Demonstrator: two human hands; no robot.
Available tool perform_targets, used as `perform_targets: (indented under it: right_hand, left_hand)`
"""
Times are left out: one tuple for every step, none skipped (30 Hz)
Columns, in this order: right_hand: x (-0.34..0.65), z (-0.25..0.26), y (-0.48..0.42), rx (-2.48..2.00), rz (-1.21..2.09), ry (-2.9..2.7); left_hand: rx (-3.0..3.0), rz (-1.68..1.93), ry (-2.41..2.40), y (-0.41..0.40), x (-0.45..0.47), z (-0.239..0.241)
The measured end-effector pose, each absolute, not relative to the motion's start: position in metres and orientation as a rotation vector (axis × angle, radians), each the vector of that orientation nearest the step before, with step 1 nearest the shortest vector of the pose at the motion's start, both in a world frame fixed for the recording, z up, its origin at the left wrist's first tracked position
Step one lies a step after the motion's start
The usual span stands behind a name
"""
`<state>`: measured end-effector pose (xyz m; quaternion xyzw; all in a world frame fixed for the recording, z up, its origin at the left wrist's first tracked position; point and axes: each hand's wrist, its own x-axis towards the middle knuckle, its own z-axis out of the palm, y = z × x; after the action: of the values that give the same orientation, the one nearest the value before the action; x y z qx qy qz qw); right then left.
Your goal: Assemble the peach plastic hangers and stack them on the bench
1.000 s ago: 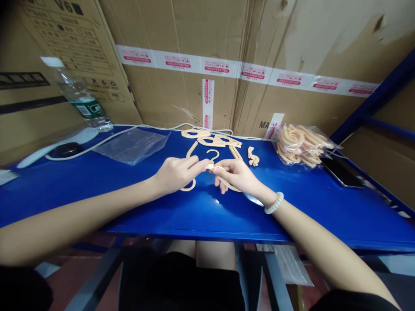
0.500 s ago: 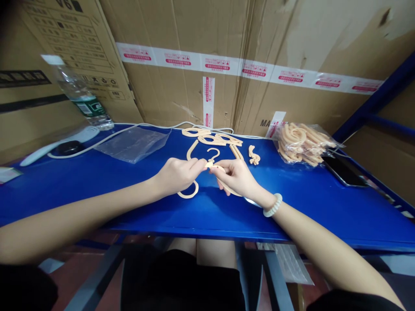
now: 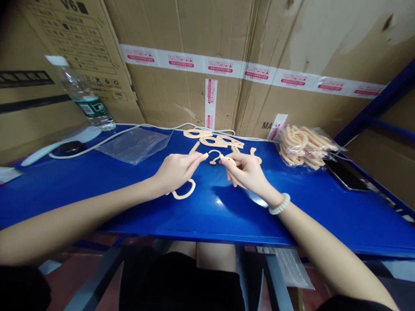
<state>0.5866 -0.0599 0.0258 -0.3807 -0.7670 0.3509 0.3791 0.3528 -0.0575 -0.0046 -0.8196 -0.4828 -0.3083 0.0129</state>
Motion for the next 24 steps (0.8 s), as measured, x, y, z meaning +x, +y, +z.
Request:
perform_targets:
  right_hand:
    - [0.589,0.027,-0.057,-0.973,0.936,-1.949]
    - [0.591,0.029,-0.054,-0.974,0.97,-1.938]
    - [0.595,0.031,-0.051,-0.975,0.99,-1.918]
    - [0.6,0.034,-0.047,-0.982,0.988,-1.889]
    - [0.605,0.036,-0.043,-0.987,0.957,-1.856]
    - [0.612,0.039,-0.039,-0.988,0.897,-1.823]
    - [0.619,0.041,-0.034,-0.983,0.811,-1.795]
    - [0.627,0.044,-0.029,-0.974,0.705,-1.78]
    - [0.634,0.045,-0.024,-0.967,0.575,-1.791]
    - [0.642,0.047,-0.02,-0.967,0.428,-1.827]
    - [0.648,0.047,-0.015,-0.976,0.275,-1.881]
    - [0.654,0.047,-0.011,-0.993,0.129,-1.945]
    - [0.659,0.045,-0.008,-1.012,0.005,-2.014]
    - [0.663,0.044,-0.004,-1.029,-0.082,-2.08]
    - [0.666,0.041,-0.001,-1.04,-0.13,-2.141]
    - [0.668,0.038,0.001,-1.045,-0.148,-2.198]
    - [0.67,0.035,0.003,-1.047,-0.156,-2.251]
    - [0.671,0.032,0.006,-1.053,-0.161,-2.303]
    - [0.673,0.03,0.008,-1.066,-0.167,-2.353]
    - [0.674,0.027,0.01,-1.091,-0.174,-2.398]
    - [0.676,0.026,0.012,-1.126,-0.179,-2.437]
    - [0.678,0.024,0.013,-1.166,-0.18,-2.471]
    - [0.679,0.023,0.015,-1.204,-0.18,-2.501]
    - [0.681,0.022,0.017,-1.236,-0.176,-2.527]
  left_hand:
    - [-2.559,-0.974,-1.558,-0.057,0.352,-0.004]
    - [-2.574,-0.999,-1.613,-0.056,0.352,-0.004]
    - [-2.603,-1.038,-1.665,-0.055,0.351,-0.004]
    - [-2.64,-1.091,-1.717,-0.054,0.351,-0.004]
    - [-2.68,-1.153,-1.77,-0.053,0.351,-0.003]
    - [-2.722,-1.213,-1.821,-0.052,0.35,-0.003]
    - [-2.764,-1.268,-1.864,-0.051,0.35,-0.003]
    - [-2.801,-1.322,-1.905,-0.049,0.35,-0.003]
    - [-2.833,-1.375,-1.942,-0.048,0.35,-0.003]
    - [-2.864,-1.424,-1.975,-0.047,0.35,-0.004]
    - [-2.896,-1.468,-2.0,-0.045,0.351,-0.005]
    - [-2.922,-1.508,-2.025,-0.044,0.351,-0.005]
    - [-2.939,-1.545,-2.048,-0.043,0.351,-0.006]
    - [-2.95,-1.577,-2.069,-0.043,0.352,-0.006]
    - [-2.957,-1.605,-2.087,-0.042,0.352,-0.006]
    - [-2.957,-1.632,-2.109,-0.042,0.353,-0.006]
    - [-2.955,-1.654,-2.133,-0.043,0.353,-0.005]
    - [-2.949,-1.67,-2.159,-0.043,0.353,-0.004]
    - [-2.942,-1.677,-2.18,-0.043,0.353,-0.003]
    - [-2.933,-1.683,-2.19,-0.044,0.353,-0.002]
    - [-2.925,-1.691,-2.188,-0.044,0.353,-0.001]
    - [-2.919,-1.701,-2.18,-0.045,0.353,0.0]
    - [-2.912,-1.712,-2.171,-0.045,0.353,0.0]
    - [-2.906,-1.724,-2.165,-0.046,0.353,0.001]
